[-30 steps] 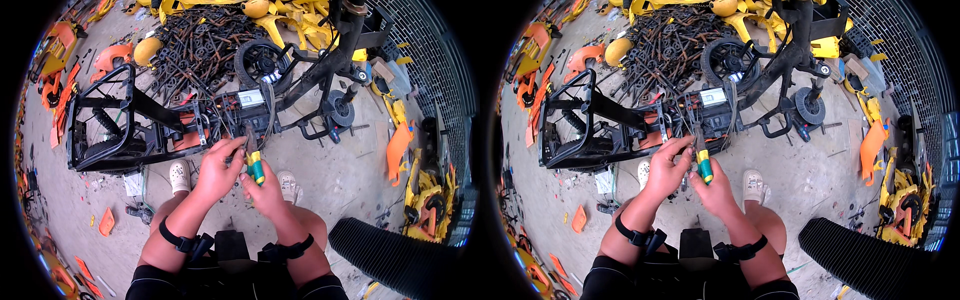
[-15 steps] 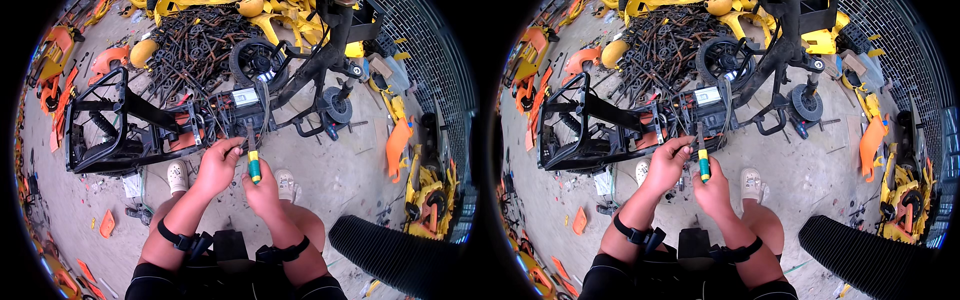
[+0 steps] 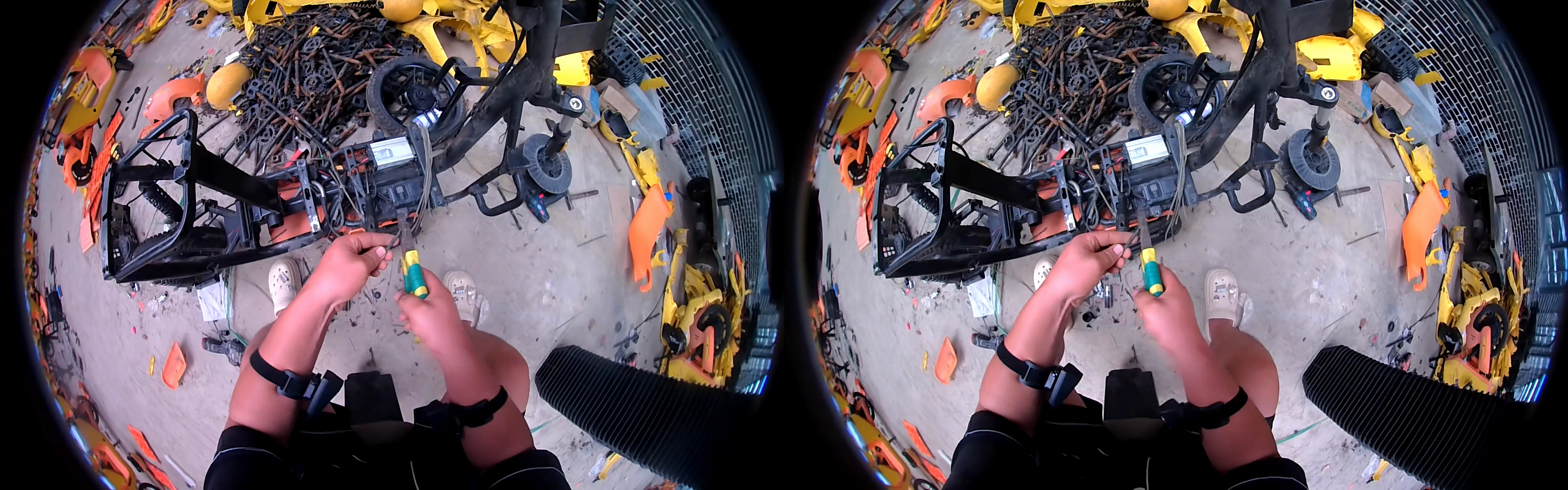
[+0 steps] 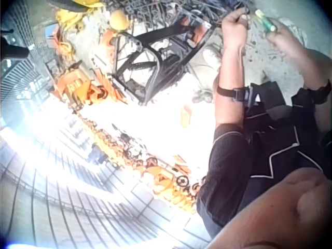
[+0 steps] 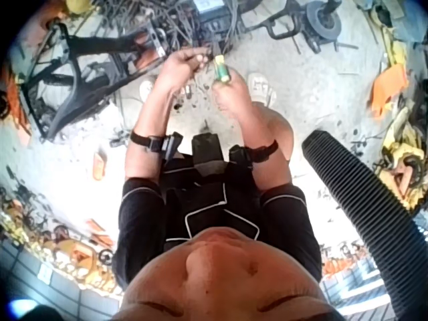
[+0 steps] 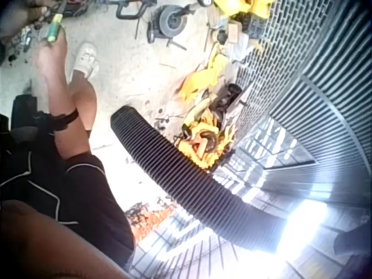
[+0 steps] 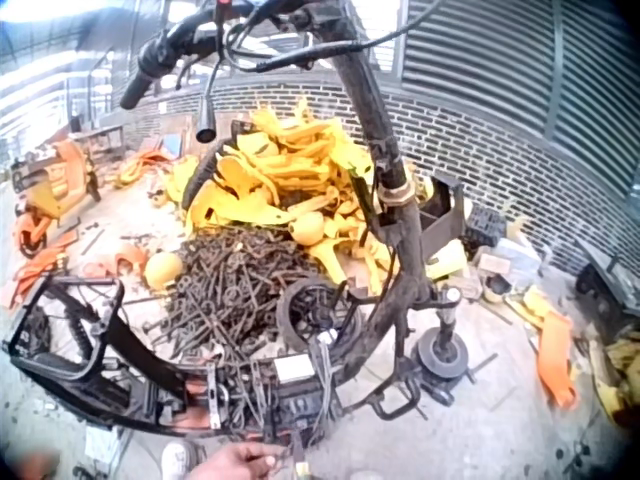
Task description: The person strips insulation from the ends of wires on a motorcycle frame using a pair of pliers.
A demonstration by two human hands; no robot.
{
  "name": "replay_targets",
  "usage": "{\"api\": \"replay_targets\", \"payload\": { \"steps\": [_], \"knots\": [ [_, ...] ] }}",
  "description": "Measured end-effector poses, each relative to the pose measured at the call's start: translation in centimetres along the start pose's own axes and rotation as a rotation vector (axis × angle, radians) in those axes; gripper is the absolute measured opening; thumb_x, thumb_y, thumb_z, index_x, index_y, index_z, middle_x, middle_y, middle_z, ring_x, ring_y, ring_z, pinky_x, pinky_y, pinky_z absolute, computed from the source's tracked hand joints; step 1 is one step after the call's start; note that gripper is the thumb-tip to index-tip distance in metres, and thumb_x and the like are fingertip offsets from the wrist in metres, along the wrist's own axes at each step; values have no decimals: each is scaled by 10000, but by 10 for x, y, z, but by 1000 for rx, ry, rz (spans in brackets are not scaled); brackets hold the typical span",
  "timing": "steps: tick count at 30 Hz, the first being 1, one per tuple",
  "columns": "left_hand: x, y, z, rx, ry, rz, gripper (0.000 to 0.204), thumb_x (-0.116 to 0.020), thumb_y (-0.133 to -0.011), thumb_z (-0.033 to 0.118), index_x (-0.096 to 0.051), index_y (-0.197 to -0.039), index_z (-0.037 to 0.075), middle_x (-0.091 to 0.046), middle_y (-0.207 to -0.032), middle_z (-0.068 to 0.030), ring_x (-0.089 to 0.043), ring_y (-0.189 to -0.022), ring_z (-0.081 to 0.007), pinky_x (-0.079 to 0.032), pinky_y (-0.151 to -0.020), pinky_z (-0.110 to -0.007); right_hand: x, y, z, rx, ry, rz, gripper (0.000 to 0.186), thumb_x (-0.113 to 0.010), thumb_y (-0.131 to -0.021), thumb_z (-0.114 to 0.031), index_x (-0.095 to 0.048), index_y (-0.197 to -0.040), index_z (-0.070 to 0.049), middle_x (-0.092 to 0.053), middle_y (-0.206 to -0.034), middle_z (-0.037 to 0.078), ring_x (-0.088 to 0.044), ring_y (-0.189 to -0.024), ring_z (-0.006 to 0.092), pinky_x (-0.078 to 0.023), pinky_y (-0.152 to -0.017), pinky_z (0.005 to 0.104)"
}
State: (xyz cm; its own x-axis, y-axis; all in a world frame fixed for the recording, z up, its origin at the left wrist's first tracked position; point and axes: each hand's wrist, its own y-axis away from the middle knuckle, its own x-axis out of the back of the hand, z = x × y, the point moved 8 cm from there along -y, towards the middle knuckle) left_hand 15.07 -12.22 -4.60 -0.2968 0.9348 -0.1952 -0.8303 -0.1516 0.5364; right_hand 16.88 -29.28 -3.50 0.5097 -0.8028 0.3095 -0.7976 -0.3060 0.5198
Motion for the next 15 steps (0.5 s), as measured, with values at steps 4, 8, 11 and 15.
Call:
{"api": "replay_targets", "payload": {
  "steps": [4,8,11,15],
  "knots": [
    [8,0,-1,0,-57,-23,290,-575,-1049,46,-666,-1306,-55,-685,-974,-33,-592,-825,-93,-511,-762,-251,13,2,-16,136,399,76,504,-652,-912,-141,-543,-1397,-58,-693,-1082,230,-715,-841,344,-554,-749,427],
    [9,4,-2,19,-98,-54,281,-578,-1050,58,-688,-1291,-36,-680,-942,-30,-591,-828,-91,-507,-752,-257,-1,4,14,-222,-320,-370,520,-644,-902,-133,-548,-1411,-87,-702,-1091,231,-718,-908,377,-555,-793,429],
    [13,6,-8,17,-173,-130,285,-575,-1052,61,-685,-1295,-39,-675,-936,-19,-590,-832,-90,-504,-747,-254,21,8,-2,135,409,17,499,-653,-915,-122,-552,-1402,-77,-705,-984,188,-718,-831,324,-554,-721,400],
    [19,7,-18,23,-180,-123,292,-572,-1048,54,-684,-1301,-40,-673,-938,-12,-585,-830,-93,-503,-750,-263,18,6,8,198,415,89,489,-659,-927,-119,-549,-1401,-70,-672,-928,121,-681,-731,205,-529,-616,347]
  ]
}}
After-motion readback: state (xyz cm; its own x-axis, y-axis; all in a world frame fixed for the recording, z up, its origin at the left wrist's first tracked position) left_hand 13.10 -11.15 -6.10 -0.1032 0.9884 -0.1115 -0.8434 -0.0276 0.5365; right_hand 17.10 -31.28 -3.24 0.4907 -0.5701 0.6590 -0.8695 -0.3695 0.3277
